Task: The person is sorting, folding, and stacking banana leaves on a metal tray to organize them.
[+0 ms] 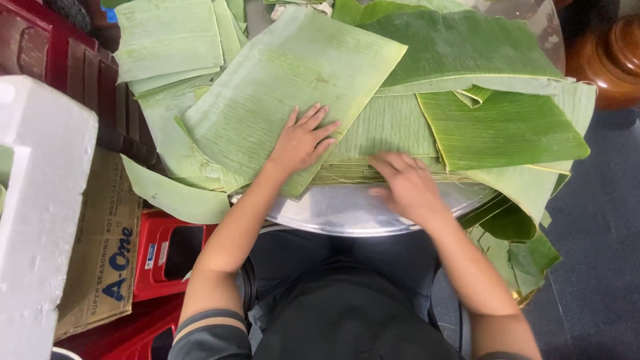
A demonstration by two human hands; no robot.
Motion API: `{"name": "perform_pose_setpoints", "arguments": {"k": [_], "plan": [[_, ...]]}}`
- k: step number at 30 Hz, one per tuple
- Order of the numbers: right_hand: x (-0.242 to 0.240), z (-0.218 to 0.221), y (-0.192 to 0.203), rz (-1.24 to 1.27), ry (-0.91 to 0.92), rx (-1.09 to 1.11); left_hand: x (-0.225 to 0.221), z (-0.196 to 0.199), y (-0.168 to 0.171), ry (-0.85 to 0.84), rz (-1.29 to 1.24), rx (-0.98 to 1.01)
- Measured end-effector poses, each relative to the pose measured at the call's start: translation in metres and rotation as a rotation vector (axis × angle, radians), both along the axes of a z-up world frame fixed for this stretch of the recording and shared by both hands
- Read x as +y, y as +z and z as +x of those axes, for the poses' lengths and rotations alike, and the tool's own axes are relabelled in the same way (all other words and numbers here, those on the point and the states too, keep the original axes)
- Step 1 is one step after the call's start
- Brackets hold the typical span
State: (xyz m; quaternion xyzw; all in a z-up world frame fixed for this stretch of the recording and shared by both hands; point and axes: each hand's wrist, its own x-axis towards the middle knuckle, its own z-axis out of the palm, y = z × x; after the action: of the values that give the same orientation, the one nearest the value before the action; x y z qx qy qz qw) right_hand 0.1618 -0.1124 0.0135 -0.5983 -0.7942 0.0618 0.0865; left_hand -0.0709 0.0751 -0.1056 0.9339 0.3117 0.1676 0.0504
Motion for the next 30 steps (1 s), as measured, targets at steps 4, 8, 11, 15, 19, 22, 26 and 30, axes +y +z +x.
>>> {"name": "perform_pose_setpoints", "arguments": {"k": [4, 8, 11, 15, 19, 22, 26, 30], "plan": [[0.037, -0.056, -0.065, 0.244, 0.034, 0.082, -0.024, -0.010, 0.025, 0.057, -0.158, -0.008], [0.073, -0.080, -0.145, 0.585, 0.158, 0.046, -0.029, -0.022, 0.043, 0.071, -0.214, 0.172], [0.073, -0.082, -0.144, 0.688, 0.202, 0.112, -0.029, -0.023, 0.055, 0.066, -0.282, 0.250], [0.063, -0.085, -0.134, 0.667, 0.220, 0.177, -0.030, -0.023, 0.059, 0.067, -0.290, 0.319], [0.064, -0.083, -0.141, 0.551, 0.189, 0.177, -0.031, -0.024, 0.060, 0.066, -0.306, 0.307], [0.060, -0.085, -0.127, 0.448, 0.157, 0.220, -0.033, -0.026, 0.060, 0.061, -0.290, 0.337], [0.032, -0.082, -0.130, 0.379, 0.248, 0.175, -0.032, -0.026, 0.049, 0.041, -0.225, 0.286], [-0.027, -0.075, -0.106, 0.162, 0.348, 0.264, -0.034, -0.028, 0.043, 0.018, -0.162, 0.191]]}}
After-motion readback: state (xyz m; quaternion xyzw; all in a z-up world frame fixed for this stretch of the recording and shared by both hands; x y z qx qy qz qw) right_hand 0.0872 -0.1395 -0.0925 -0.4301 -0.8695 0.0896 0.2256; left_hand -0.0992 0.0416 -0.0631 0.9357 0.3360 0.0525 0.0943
